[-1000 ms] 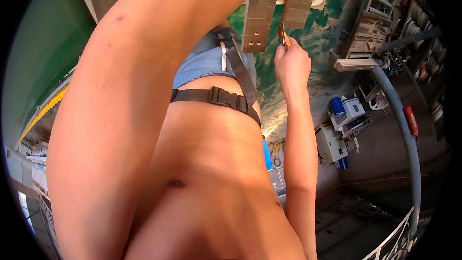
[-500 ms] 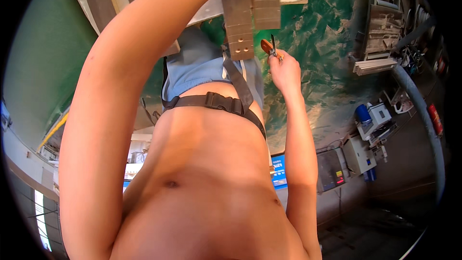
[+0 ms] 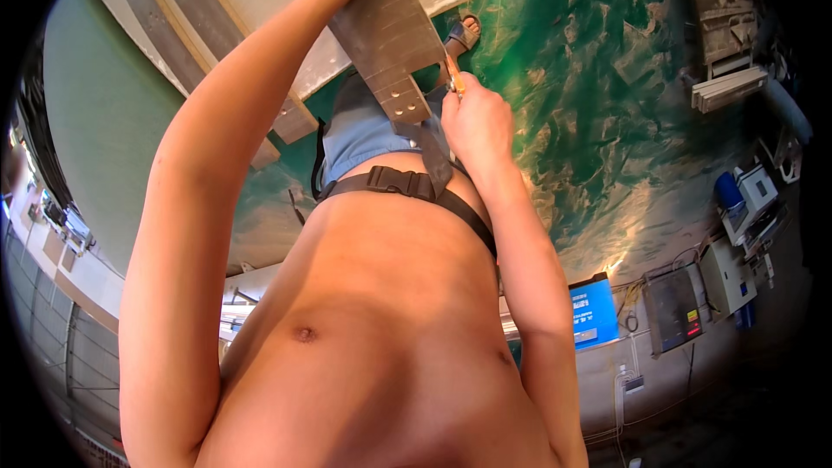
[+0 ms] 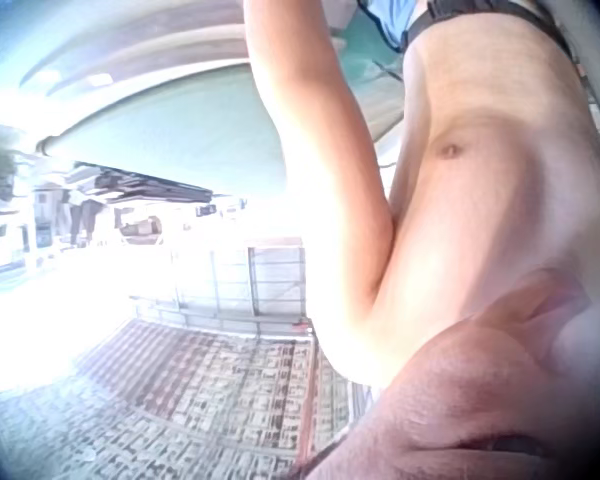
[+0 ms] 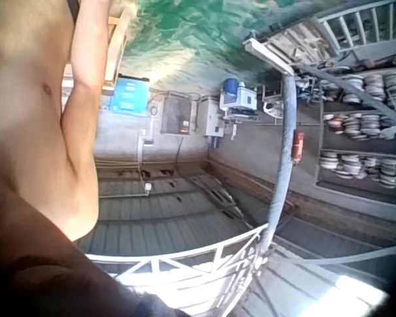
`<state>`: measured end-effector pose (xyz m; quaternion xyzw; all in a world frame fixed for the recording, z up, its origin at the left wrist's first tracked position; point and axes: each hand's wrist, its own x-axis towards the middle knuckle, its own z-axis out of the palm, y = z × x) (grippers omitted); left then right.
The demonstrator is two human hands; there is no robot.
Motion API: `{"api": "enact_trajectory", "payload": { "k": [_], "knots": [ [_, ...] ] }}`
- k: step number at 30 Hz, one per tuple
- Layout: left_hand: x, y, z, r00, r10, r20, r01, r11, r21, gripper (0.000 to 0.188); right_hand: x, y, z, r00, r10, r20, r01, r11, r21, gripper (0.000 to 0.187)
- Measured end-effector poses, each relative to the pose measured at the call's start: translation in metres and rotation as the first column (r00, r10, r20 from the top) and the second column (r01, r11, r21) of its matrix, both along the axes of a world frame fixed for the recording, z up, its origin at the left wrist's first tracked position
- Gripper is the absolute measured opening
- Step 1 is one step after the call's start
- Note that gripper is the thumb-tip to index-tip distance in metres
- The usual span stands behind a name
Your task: The person picks up wooden planks from a stack, places them onto a machine conveyor or guide, and feeds them into a processing machine while interacting with a touchscreen control panel.
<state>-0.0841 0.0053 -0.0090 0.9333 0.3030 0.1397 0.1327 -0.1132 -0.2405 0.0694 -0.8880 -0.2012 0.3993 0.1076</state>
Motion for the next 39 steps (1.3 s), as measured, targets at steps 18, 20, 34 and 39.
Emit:
{"api": "enact_trajectory", "payload": {
  "k": [18, 20, 34, 39],
  "knots": [
    [-0.002, 0.001, -0.010, 0.999, -0.005, -0.049, 0.008, 0.999, 0.049, 0.047, 0.003, -0.011, -0.026, 0.995, -0.071, -0.075, 0.078, 0.993, 0.091, 0.019],
    [0.001, 0.003, -0.002, 0.999, 0.014, -0.037, -0.012, 0.998, 0.054, 0.047, 0.002, -0.019, -0.049, 0.989, -0.081, -0.125, 0.089, 0.995, 0.054, 0.020],
    [0.003, -0.015, -0.025, 0.996, 0.063, -0.067, -0.063, 0.998, 0.011, 0.054, 0.004, -0.102, -0.079, 0.907, -0.312, -0.283, 0.357, 0.925, 0.126, 0.020],
    [0.045, -0.052, -0.037, 0.965, 0.232, -0.120, -0.227, 0.972, 0.053, 0.058, 0.023, -0.135, -0.084, 0.952, -0.244, -0.185, 0.274, 0.948, 0.162, 0.016]
  ]
}}
